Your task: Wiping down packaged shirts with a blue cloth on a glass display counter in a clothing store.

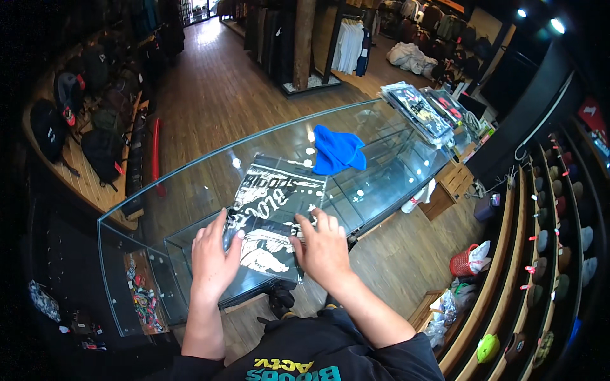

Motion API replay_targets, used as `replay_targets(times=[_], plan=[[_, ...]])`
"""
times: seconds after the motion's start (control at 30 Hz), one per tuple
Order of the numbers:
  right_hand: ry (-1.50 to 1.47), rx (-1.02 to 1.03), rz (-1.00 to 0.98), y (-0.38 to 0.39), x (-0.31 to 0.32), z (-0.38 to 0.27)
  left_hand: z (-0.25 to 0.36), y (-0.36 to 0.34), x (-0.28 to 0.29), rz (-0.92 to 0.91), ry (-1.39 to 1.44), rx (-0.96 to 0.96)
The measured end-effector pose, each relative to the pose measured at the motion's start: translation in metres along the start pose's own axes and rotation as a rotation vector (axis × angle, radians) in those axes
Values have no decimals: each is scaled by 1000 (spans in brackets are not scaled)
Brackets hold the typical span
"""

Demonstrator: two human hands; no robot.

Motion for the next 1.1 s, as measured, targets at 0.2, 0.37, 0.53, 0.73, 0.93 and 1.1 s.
replay_targets(times=[0.2, 0.37, 0.53, 0.73, 0.93, 1.1], plan=[[-88, 97, 31, 27, 5, 4, -25, -8, -21, -146, 421, 257], [-270, 191, 40, 44, 3, 28, -21, 1, -28, -56, 421, 189], [-528, 310, -198, 63, 6, 63, 23, 23, -30, 13, 608, 326], [-999, 260, -389, 101, 56, 134, 190, 75, -17, 241, 708, 164], [-1242, 341, -126, 116, 180, 205, 363, 83, -78, 194, 639, -108], [-1358, -94, 77, 104, 208, 286, 442, 60, -157, -181, 815, -363]])
Point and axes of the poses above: each hand's wrist, its own y-axis away from the middle knuckle, its own x-axis out of the back of the hand, z = x × y, the point moved 5 cm from there along -y, towards the middle knuckle, and after that the axes turned 7 degrees about -y, right-handed, at the moved point
